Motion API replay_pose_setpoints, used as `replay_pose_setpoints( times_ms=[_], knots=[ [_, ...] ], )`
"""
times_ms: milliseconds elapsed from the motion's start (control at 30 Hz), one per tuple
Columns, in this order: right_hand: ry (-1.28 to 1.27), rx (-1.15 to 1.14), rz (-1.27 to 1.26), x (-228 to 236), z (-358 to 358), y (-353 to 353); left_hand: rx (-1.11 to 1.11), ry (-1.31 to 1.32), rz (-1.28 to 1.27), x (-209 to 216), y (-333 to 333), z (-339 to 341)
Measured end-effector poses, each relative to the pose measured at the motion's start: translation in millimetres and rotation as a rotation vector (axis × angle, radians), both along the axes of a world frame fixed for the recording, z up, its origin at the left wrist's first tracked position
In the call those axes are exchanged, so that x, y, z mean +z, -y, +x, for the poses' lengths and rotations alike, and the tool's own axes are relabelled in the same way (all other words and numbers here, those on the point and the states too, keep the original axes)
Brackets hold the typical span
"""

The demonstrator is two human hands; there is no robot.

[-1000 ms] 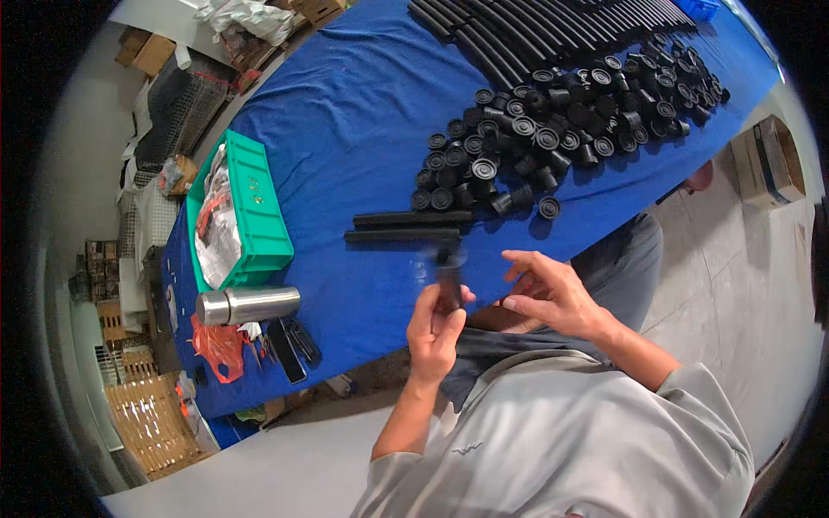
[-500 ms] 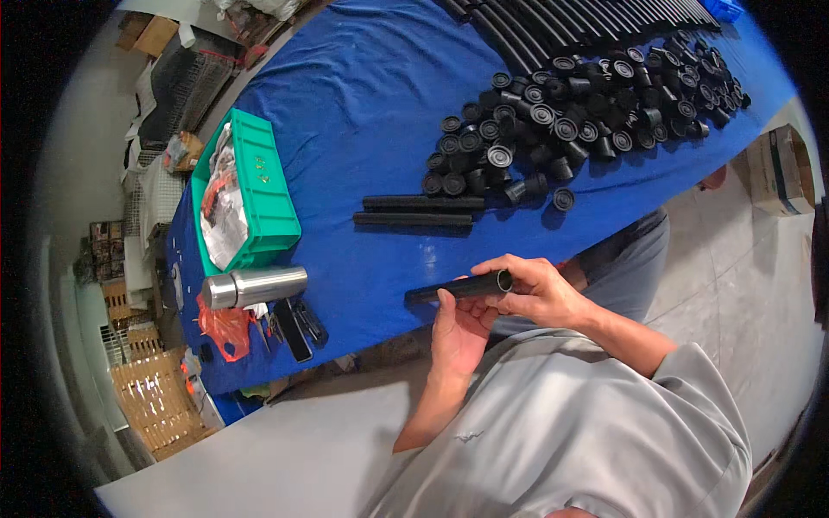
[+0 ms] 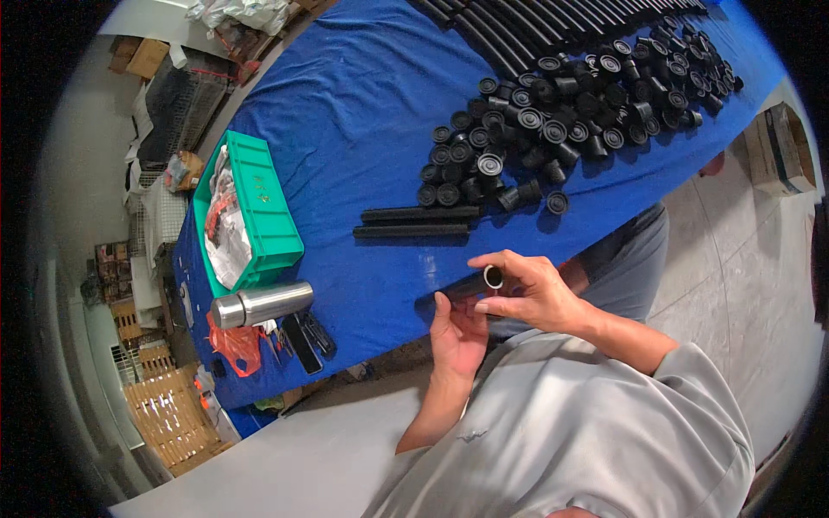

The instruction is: The person assembles tubes by attaching end caps onto the ends of black tubes by hand and placing the completed tubes into a plastic crate.

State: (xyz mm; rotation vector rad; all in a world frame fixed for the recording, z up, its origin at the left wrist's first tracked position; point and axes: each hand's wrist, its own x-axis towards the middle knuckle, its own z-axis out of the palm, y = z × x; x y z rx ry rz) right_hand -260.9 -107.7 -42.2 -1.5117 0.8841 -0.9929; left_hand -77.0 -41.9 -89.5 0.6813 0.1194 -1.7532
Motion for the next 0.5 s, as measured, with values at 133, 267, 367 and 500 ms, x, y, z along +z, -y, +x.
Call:
replay_pose_setpoints(
  times_ms=[133,267,367,500],
  knots=[
    [0.154,0.031,0.22,-5,3,-1,0.044,0.064,0.009,11,1,-9],
    [0.137,-0.023,0.182,-15,6,0,0.04,-0.038,0.016,10,2,-12],
    [0.0,-0.053,0.116,-9,2,3,-0.019,-0.106,0.022,3,3,-7],
    [-0.034,-0.07,0.132,-5,-6,6,-0.025,-0.075,-0.014,3,9,-17]
  ],
)
